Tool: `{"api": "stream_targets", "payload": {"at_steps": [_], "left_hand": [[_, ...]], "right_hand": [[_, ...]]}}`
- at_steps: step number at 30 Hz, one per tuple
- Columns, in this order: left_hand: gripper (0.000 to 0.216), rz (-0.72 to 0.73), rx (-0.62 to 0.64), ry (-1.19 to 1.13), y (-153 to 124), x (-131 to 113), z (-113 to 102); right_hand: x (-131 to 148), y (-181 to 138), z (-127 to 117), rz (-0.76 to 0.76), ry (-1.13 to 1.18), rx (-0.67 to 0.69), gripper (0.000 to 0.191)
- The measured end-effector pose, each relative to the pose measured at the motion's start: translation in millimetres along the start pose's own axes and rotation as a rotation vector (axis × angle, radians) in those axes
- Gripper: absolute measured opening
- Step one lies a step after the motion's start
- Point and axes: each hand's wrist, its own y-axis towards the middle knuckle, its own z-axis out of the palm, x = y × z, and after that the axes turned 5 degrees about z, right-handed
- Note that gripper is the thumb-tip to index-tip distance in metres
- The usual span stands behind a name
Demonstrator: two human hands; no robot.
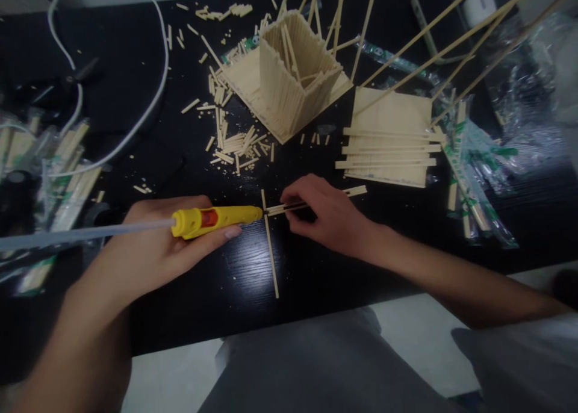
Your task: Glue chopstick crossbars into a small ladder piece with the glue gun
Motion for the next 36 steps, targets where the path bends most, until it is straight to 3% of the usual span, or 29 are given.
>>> {"api": "stream_targets", "payload": {"at_steps": [19,36], "left_hand": [[0.055,0.031,-0.001,0.083,-4.3,4.0,3.1],[0.048,0.022,0.02,-0.062,4.3,-4.8,7.8]], "right_hand": [[1.1,0.6,0.0,0.007,0.006,0.001,0.022],[1.4,1.5,-1.0,0.014,0.019,0.01,0.02]]}}
